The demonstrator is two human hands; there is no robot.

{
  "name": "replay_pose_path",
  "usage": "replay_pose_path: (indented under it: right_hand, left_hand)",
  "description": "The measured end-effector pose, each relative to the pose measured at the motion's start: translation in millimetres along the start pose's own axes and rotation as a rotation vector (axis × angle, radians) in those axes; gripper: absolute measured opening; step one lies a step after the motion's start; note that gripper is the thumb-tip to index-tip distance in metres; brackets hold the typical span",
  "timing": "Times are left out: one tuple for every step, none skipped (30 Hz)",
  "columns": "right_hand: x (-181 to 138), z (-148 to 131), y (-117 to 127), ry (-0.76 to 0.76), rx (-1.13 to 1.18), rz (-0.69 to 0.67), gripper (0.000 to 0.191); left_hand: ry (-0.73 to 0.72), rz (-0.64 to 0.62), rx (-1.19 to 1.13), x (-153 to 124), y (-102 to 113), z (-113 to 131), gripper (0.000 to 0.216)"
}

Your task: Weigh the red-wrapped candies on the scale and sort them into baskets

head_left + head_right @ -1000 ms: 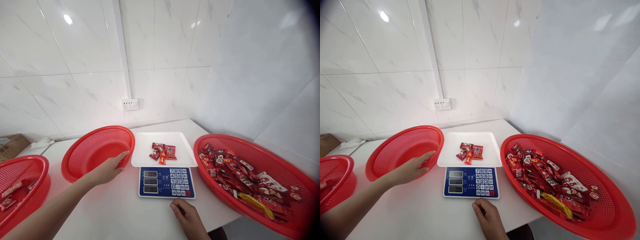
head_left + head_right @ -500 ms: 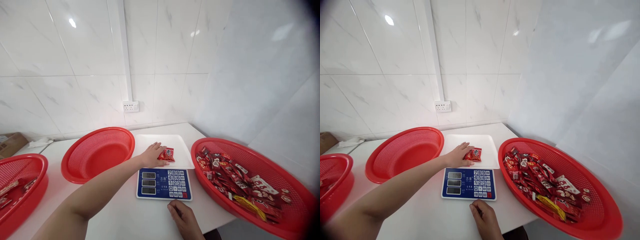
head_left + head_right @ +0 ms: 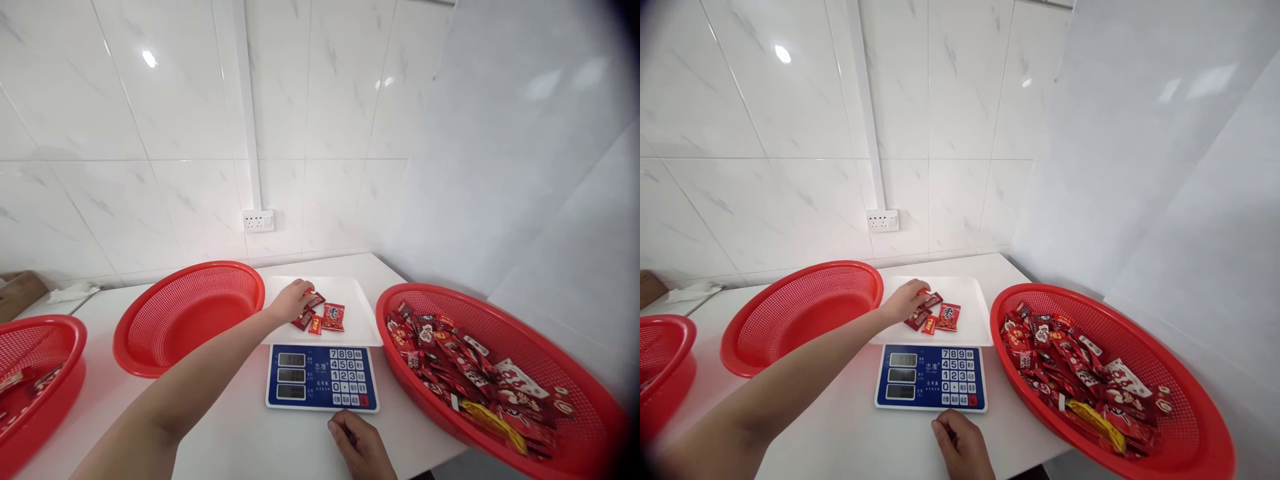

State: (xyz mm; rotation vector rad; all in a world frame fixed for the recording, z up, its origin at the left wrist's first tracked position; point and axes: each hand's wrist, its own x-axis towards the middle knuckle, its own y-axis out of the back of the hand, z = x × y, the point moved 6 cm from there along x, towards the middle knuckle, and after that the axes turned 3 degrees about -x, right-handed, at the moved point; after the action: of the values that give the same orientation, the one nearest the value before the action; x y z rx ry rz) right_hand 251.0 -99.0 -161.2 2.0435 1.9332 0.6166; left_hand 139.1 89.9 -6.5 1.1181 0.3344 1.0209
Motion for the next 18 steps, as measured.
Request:
replay_pose_path:
  right_hand:
    - [0.0, -0.2, 0.2, -0.003, 0.002, 0.000, 0.038]
    - [-0.2, -0.7, 0.5, -0.008, 0.005, 0.000, 0.038]
    - [-0.4, -1.3, 0.9, -0.013, 0.009, -0.001, 0.037]
    - [-0.6, -2.1, 1.4, -0.018, 0.012, -0.003, 0.036]
    - [-0.8, -3.0, 1.8, -0.022, 0.015, -0.008, 0.036]
    - [-1.0, -4.0, 2.3, -0.026, 0.017, -0.015, 0.035]
    - [-1.1, -4.8, 2.7, -0.029, 0.015, -0.024, 0.035]
    - [-1.1, -5.7, 2.9, -0.030, 0.012, -0.039, 0.035]
    - [-0.9, -6.5, 2.9, -0.029, 0.006, -0.055, 0.034]
    - [-0.7, -7.2, 2.8, -0.025, -0.001, -0.073, 0.034]
    - [-0.4, -7.8, 2.7, -0.020, -0.009, -0.087, 0.033]
    - [-0.1, -8.2, 2.7, -0.013, -0.017, -0.095, 0.033]
    - [0.3, -8.5, 2.7, -0.005, -0.025, -0.100, 0.033]
    - [0.6, -8.6, 2.6, 0.001, -0.031, -0.100, 0.033]
    - [0.9, -8.5, 2.7, 0.005, -0.036, -0.095, 0.034]
    - [1.0, -8.3, 2.8, 0.007, -0.038, -0.087, 0.034]
    - [1.1, -8.0, 3.0, 0.008, -0.041, -0.077, 0.035]
    - [1.0, -7.6, 2.9, 0.006, -0.043, -0.072, 0.035]
  left_hand:
    - [0.022, 0.041, 0.001, -0.7, 8.2, -4.0, 0.024]
    - [0.044, 0.076, 0.005, -2.5, 17.7, -8.5, 0.025]
    - [0.065, 0.104, 0.013, -5.6, 28.4, -13.7, 0.026]
    - [0.086, 0.125, 0.025, -9.9, 40.0, -19.8, 0.026]
    - [0.112, 0.141, 0.043, -15.5, 52.3, -26.8, 0.027]
    - [0.142, 0.155, 0.066, -22.2, 64.8, -34.9, 0.027]
    - [0.180, 0.163, 0.092, -29.8, 76.9, -44.2, 0.029]
    - [0.226, 0.165, 0.123, -37.9, 87.9, -54.4, 0.031]
    - [0.277, 0.162, 0.156, -46.1, 97.5, -65.3, 0.035]
    - [0.327, 0.151, 0.188, -53.9, 105.0, -75.9, 0.040]
    - [0.372, 0.134, 0.219, -60.9, 110.3, -85.7, 0.045]
    - [0.408, 0.112, 0.246, -66.6, 113.2, -93.7, 0.051]
    - [0.431, 0.089, 0.270, -70.7, 114.0, -99.1, 0.057]
    - [0.436, 0.068, 0.290, -73.0, 112.6, -101.4, 0.061]
    - [0.425, 0.052, 0.304, -73.4, 109.1, -100.1, 0.064]
    - [0.399, 0.037, 0.311, -72.0, 103.4, -95.4, 0.064]
    - [0.360, 0.021, 0.309, -69.3, 95.5, -87.5, 0.062]
    - [0.311, 0.001, 0.300, -65.4, 85.5, -77.1, 0.060]
